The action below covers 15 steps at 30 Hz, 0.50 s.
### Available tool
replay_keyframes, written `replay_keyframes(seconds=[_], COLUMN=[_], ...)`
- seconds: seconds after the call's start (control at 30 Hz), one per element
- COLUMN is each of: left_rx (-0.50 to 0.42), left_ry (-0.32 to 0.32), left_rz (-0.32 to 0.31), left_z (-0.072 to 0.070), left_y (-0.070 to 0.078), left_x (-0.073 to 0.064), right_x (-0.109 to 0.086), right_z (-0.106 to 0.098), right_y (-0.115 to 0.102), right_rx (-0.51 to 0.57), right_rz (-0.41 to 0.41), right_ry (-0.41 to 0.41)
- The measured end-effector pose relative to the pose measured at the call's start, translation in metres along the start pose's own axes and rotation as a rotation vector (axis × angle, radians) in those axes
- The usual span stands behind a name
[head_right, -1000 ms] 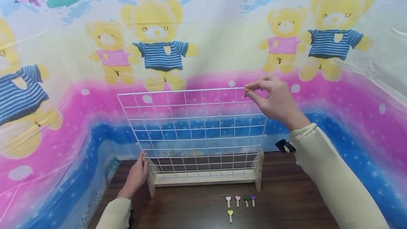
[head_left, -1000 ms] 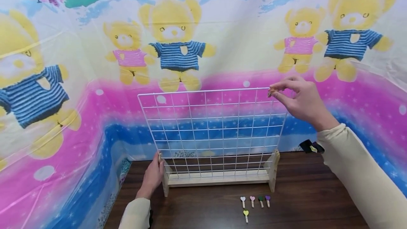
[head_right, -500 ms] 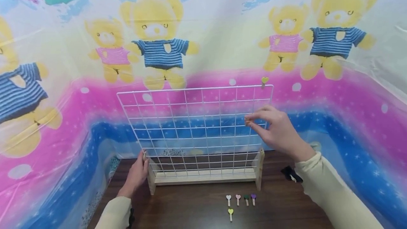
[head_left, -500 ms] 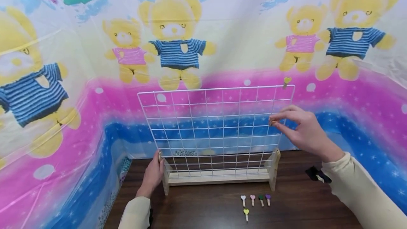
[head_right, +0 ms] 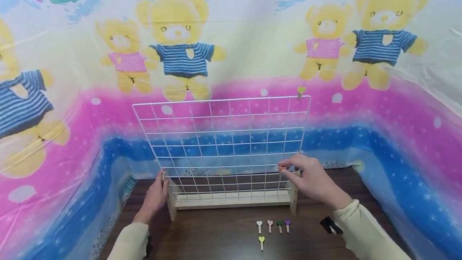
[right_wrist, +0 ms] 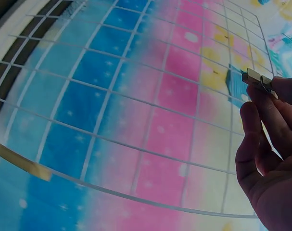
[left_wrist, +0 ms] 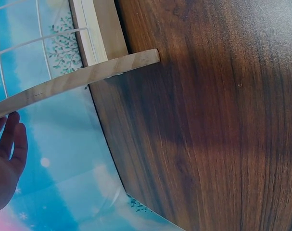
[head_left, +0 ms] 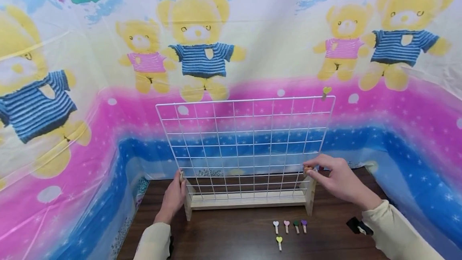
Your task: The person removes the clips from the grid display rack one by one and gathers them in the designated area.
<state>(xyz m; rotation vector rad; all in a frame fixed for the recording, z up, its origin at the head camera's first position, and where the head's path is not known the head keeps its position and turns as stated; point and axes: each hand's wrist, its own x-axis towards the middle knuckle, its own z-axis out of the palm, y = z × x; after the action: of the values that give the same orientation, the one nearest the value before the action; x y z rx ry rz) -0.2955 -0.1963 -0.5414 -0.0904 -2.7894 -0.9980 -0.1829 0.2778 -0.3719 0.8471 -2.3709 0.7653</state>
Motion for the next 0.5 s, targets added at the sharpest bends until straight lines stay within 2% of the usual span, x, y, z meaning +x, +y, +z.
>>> replay_keyframes(seconds=[0.37,0.5], left_rx=[0.01,0.011], left_ry=[-0.001,0.003], left_rz=[0.009,0.015], left_z=[-0.001,-0.001], left_y=[0.001,0.001], left_x=[-0.001,-0.001], right_x=[-0.037,-0.052], right_z=[0.037,0.051], right_y=[0.012,0.019], right_rx=[0.128,0.168], right_rz=[0.126,0.197], right_ry=[-0.093,-0.141])
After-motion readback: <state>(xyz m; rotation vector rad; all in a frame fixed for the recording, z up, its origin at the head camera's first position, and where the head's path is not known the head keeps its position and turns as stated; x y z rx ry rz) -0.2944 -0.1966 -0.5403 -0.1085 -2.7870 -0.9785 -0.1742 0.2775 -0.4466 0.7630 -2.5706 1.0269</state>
